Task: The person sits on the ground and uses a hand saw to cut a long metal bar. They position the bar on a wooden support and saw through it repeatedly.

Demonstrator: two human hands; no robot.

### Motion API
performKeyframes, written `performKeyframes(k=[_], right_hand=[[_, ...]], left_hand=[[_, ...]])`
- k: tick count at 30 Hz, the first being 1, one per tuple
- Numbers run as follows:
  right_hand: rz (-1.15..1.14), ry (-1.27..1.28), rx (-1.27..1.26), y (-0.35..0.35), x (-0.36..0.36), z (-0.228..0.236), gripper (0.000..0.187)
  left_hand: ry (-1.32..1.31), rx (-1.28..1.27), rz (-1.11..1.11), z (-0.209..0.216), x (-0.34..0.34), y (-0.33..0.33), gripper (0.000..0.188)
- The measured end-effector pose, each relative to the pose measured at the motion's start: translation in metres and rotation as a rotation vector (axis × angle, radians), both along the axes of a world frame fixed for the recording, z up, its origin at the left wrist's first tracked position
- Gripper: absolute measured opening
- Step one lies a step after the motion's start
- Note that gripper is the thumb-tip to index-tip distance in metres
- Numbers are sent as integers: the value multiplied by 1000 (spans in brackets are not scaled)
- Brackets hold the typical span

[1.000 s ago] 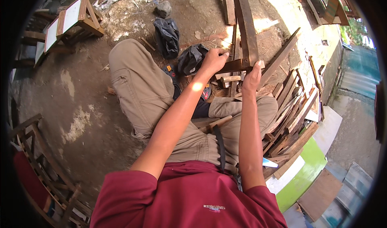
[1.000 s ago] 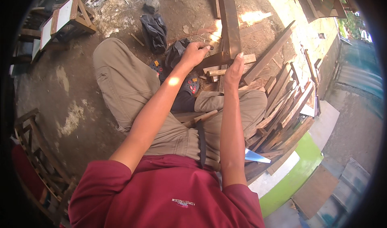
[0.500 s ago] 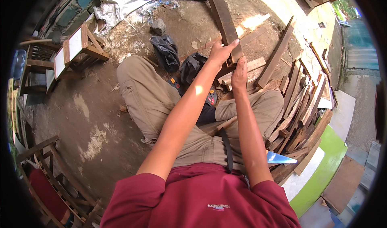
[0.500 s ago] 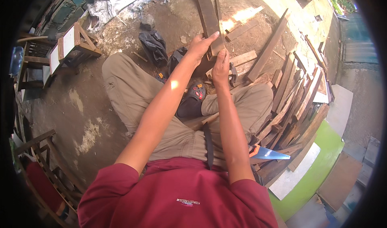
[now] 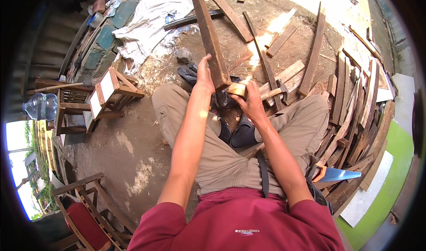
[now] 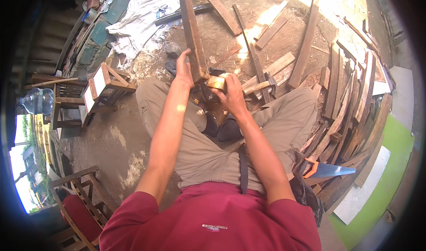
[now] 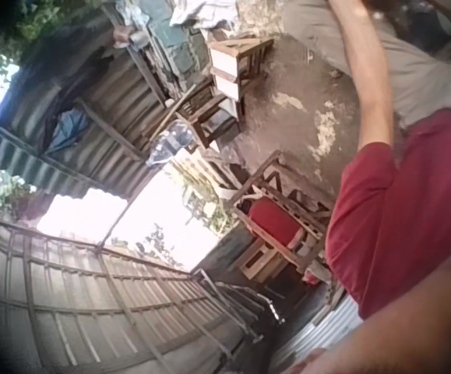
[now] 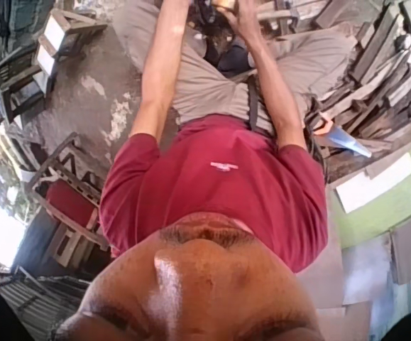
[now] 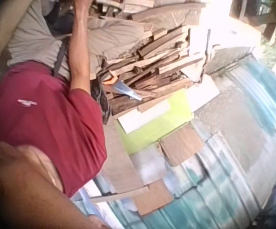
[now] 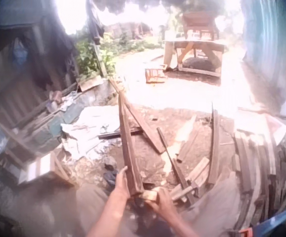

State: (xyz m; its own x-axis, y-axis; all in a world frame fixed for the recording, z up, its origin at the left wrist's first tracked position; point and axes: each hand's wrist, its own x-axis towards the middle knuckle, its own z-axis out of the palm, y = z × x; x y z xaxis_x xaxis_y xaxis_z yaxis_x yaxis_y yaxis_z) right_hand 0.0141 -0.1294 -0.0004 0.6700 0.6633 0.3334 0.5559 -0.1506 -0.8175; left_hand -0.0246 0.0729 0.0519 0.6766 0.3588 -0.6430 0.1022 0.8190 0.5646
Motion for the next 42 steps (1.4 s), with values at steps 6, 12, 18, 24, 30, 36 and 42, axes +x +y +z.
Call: performKeyframes(k=[6,12,18,24,30,36,42], right_hand=[[2,101,93,-8,12,2,50],[-131,120,108,-11,33,-2,51],[-138,162,120,-12,35,-3,50],[-135,177,92,-9,35,-3,50],[-138,175,86,-6,36,-7,49],[-139,199,56,-5,38,-12,51],[-146,224,50,-2,40,-13,51]], left_hand=[[-1113,-614,-10,-10,-22,12,65],[-932,-316,300,-35,-24,10,68],[-894,-324,111,-71,-19,-2,65],[-939,-320,141,-74,-16,-10,67],[-937,-306,154,-79,-17,-12,65],[-996,-343,124,-80,-15,-16,78],[-1037,-371,119,-78,-11,-17,85]])
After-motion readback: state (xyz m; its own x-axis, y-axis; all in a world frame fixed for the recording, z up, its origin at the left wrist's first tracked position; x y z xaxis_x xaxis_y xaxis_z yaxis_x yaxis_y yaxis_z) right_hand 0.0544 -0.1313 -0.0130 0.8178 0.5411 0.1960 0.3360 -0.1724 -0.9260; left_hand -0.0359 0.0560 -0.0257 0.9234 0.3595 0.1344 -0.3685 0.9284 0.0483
